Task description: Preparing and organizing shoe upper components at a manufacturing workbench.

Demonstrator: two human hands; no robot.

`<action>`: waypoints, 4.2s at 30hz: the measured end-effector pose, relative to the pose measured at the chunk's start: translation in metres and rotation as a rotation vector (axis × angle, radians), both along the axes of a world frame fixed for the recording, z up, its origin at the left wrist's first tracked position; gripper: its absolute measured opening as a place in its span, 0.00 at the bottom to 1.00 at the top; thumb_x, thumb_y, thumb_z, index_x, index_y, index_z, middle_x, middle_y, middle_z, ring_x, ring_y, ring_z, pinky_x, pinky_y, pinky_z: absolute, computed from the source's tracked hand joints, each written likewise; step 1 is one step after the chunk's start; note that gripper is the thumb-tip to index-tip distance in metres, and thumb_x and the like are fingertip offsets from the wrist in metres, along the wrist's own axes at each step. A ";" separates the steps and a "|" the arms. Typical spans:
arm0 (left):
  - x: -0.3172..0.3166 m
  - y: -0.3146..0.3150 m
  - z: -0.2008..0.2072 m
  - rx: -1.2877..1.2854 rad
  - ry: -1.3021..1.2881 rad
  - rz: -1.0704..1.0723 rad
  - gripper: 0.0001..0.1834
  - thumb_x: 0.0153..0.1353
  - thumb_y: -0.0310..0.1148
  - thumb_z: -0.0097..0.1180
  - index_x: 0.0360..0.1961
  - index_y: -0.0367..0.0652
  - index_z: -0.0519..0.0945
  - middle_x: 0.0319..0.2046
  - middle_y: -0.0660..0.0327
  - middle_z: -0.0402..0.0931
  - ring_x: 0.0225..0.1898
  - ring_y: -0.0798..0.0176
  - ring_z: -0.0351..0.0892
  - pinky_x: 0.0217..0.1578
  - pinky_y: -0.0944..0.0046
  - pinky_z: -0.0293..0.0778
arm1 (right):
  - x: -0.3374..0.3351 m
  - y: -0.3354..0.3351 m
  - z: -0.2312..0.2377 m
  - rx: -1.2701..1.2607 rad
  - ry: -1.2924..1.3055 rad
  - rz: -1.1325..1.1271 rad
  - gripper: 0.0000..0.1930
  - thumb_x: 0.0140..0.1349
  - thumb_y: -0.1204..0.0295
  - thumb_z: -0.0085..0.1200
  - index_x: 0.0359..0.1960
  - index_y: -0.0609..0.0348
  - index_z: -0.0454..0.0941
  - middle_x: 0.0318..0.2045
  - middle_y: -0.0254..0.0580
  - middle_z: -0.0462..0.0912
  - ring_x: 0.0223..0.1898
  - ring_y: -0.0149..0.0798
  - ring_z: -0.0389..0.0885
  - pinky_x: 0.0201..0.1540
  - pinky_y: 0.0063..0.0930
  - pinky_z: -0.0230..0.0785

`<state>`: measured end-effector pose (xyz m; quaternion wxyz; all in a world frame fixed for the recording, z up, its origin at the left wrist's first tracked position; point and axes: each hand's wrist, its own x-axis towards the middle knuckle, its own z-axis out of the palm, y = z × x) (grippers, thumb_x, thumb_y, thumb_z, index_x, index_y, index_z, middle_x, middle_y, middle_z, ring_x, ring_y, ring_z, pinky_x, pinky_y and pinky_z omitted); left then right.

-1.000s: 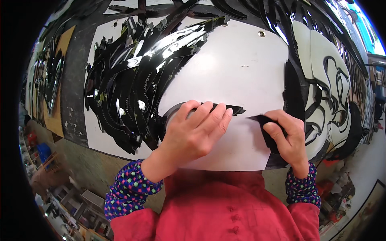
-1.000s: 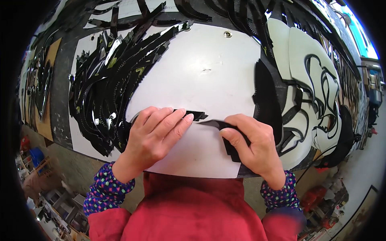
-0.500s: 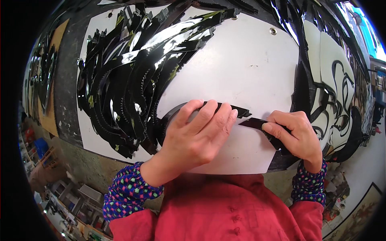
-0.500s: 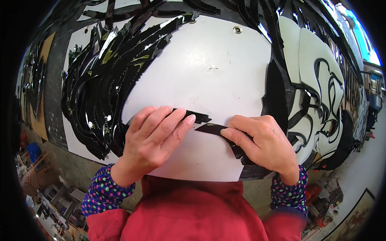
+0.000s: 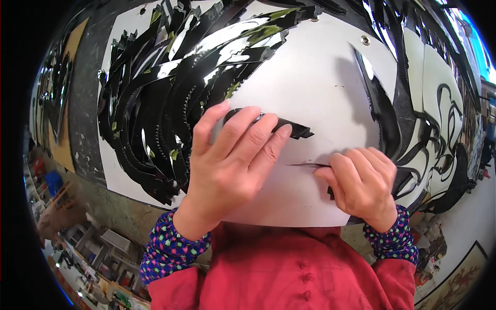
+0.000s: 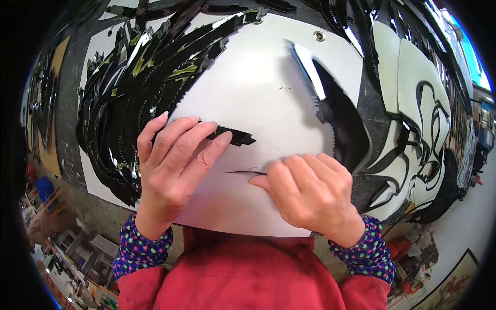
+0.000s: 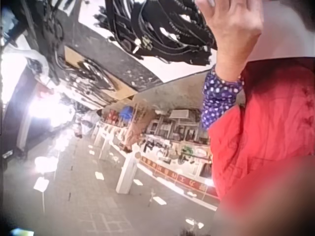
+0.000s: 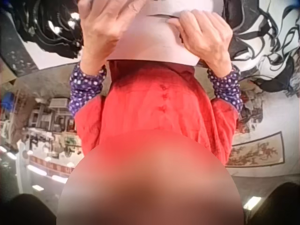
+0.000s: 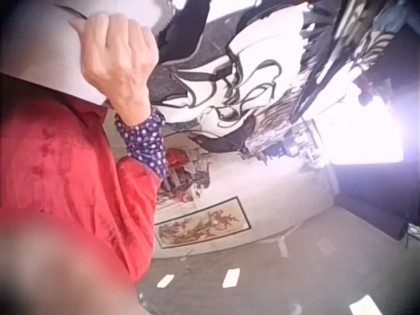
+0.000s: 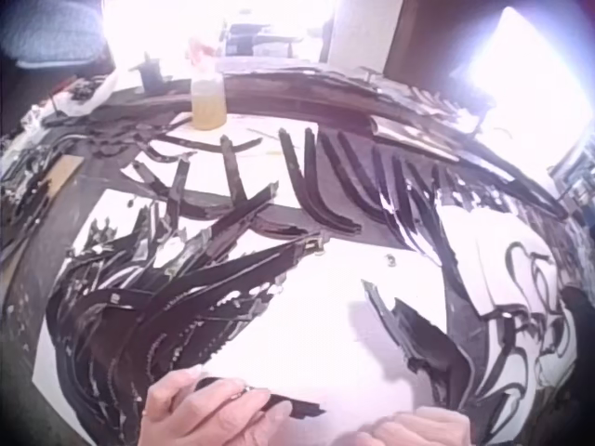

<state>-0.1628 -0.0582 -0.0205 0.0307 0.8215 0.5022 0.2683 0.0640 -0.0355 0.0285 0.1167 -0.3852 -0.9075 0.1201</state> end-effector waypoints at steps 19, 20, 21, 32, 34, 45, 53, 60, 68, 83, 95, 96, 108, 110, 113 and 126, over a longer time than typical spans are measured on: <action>-0.006 -0.009 -0.002 -0.055 0.063 -0.108 0.17 0.57 0.28 0.58 0.48 0.39 0.87 0.48 0.61 0.83 0.55 0.61 0.80 0.63 0.56 0.72 | 0.007 0.038 -0.008 -0.346 0.028 0.023 0.13 0.63 0.68 0.61 0.24 0.59 0.73 0.22 0.41 0.74 0.23 0.47 0.70 0.29 0.39 0.63; -0.007 -0.010 -0.002 -0.061 0.071 -0.113 0.18 0.57 0.28 0.57 0.49 0.39 0.86 0.48 0.61 0.82 0.55 0.61 0.80 0.63 0.57 0.72 | 0.008 0.039 -0.008 -0.353 0.018 0.023 0.13 0.63 0.68 0.61 0.24 0.59 0.73 0.22 0.41 0.74 0.23 0.47 0.70 0.29 0.39 0.63; -0.008 -0.010 -0.003 -0.065 0.078 -0.122 0.19 0.58 0.29 0.57 0.50 0.39 0.86 0.49 0.61 0.82 0.56 0.61 0.80 0.63 0.57 0.72 | 0.008 0.039 -0.008 -0.359 0.007 0.019 0.13 0.63 0.67 0.61 0.24 0.59 0.73 0.22 0.42 0.74 0.23 0.47 0.70 0.29 0.39 0.62; -0.008 -0.011 -0.004 -0.099 0.066 -0.099 0.19 0.60 0.30 0.56 0.52 0.42 0.85 0.51 0.63 0.81 0.57 0.62 0.79 0.64 0.57 0.70 | 0.005 0.040 -0.009 -0.365 0.016 -0.033 0.12 0.64 0.68 0.60 0.25 0.59 0.75 0.21 0.42 0.74 0.21 0.48 0.69 0.28 0.40 0.62; -0.008 -0.011 -0.004 -0.105 0.065 -0.095 0.19 0.60 0.30 0.56 0.52 0.43 0.86 0.51 0.64 0.82 0.57 0.63 0.79 0.65 0.57 0.70 | 0.005 0.041 -0.009 -0.366 0.012 -0.032 0.12 0.64 0.68 0.60 0.25 0.59 0.74 0.20 0.42 0.74 0.21 0.48 0.70 0.28 0.41 0.63; -0.007 -0.009 -0.004 -0.089 0.085 -0.080 0.18 0.60 0.30 0.58 0.52 0.45 0.86 0.51 0.65 0.83 0.57 0.63 0.80 0.65 0.58 0.70 | 0.001 0.043 -0.006 -0.365 -0.049 -0.051 0.15 0.66 0.68 0.59 0.22 0.59 0.73 0.20 0.42 0.74 0.21 0.49 0.71 0.29 0.41 0.64; -0.009 -0.008 -0.001 -0.129 0.071 -0.097 0.18 0.60 0.30 0.58 0.52 0.44 0.86 0.52 0.64 0.83 0.58 0.62 0.79 0.65 0.57 0.70 | 0.000 0.045 -0.005 -0.368 -0.062 -0.046 0.15 0.66 0.68 0.58 0.22 0.59 0.72 0.19 0.44 0.73 0.22 0.51 0.72 0.29 0.42 0.64; -0.009 -0.008 -0.002 -0.122 0.069 -0.097 0.18 0.60 0.30 0.58 0.52 0.43 0.86 0.52 0.64 0.83 0.58 0.62 0.80 0.66 0.57 0.69 | -0.003 0.047 -0.002 -0.386 -0.081 -0.052 0.15 0.67 0.68 0.57 0.22 0.60 0.72 0.19 0.45 0.74 0.22 0.52 0.73 0.30 0.42 0.66; -0.004 -0.010 -0.003 -0.113 0.096 -0.059 0.21 0.61 0.32 0.57 0.56 0.54 0.85 0.49 0.67 0.82 0.56 0.65 0.79 0.67 0.58 0.68 | -0.003 0.047 -0.002 -0.415 -0.064 -0.070 0.13 0.66 0.69 0.57 0.24 0.62 0.74 0.20 0.47 0.74 0.24 0.53 0.73 0.31 0.44 0.65; 0.005 -0.011 -0.007 -0.065 0.219 0.001 0.22 0.63 0.35 0.58 0.58 0.65 0.84 0.47 0.72 0.77 0.55 0.68 0.75 0.66 0.58 0.69 | -0.004 0.048 -0.002 -0.403 -0.075 -0.079 0.13 0.66 0.69 0.57 0.24 0.61 0.74 0.20 0.47 0.75 0.24 0.53 0.74 0.31 0.43 0.66; 0.009 -0.013 -0.013 0.019 0.237 0.028 0.21 0.64 0.35 0.60 0.58 0.60 0.84 0.47 0.70 0.76 0.53 0.67 0.76 0.65 0.56 0.69 | -0.007 0.044 -0.001 -0.396 -0.134 -0.119 0.14 0.67 0.68 0.55 0.24 0.62 0.74 0.20 0.49 0.74 0.24 0.54 0.73 0.31 0.44 0.65; 0.010 -0.013 -0.014 0.049 0.248 0.036 0.20 0.64 0.35 0.60 0.58 0.58 0.84 0.47 0.69 0.76 0.53 0.66 0.76 0.65 0.55 0.69 | -0.007 0.043 -0.001 -0.382 -0.143 -0.119 0.14 0.67 0.68 0.55 0.24 0.61 0.74 0.20 0.49 0.74 0.25 0.55 0.73 0.31 0.44 0.65; -0.004 -0.029 0.001 -0.119 0.018 -0.004 0.21 0.63 0.29 0.52 0.57 0.47 0.83 0.51 0.62 0.79 0.61 0.59 0.74 0.69 0.33 0.51 | -0.022 0.009 0.007 -0.049 -0.204 -0.273 0.06 0.69 0.72 0.54 0.36 0.61 0.73 0.35 0.46 0.78 0.38 0.48 0.76 0.43 0.40 0.66; -0.005 -0.031 -0.002 -0.126 0.039 0.016 0.22 0.64 0.27 0.51 0.58 0.48 0.83 0.52 0.63 0.80 0.62 0.61 0.74 0.69 0.36 0.48 | -0.031 0.011 -0.002 0.096 -0.156 -0.290 0.04 0.67 0.74 0.54 0.38 0.61 0.73 0.38 0.47 0.78 0.40 0.49 0.76 0.44 0.41 0.66; -0.006 -0.030 -0.005 -0.074 -0.086 0.022 0.17 0.61 0.29 0.54 0.50 0.38 0.85 0.49 0.57 0.82 0.58 0.56 0.78 0.69 0.34 0.53 | -0.052 0.022 -0.022 0.120 -0.103 -0.297 0.14 0.61 0.79 0.53 0.49 0.63 0.73 0.49 0.49 0.78 0.51 0.51 0.76 0.53 0.42 0.66; -0.015 -0.025 -0.006 -0.041 -0.306 0.055 0.17 0.54 0.17 0.55 0.43 0.39 0.87 0.45 0.60 0.85 0.55 0.57 0.82 0.68 0.44 0.59 | -0.098 0.037 -0.077 0.451 -0.169 -0.308 0.23 0.60 0.75 0.53 0.59 0.66 0.71 0.55 0.48 0.75 0.59 0.49 0.72 0.58 0.44 0.63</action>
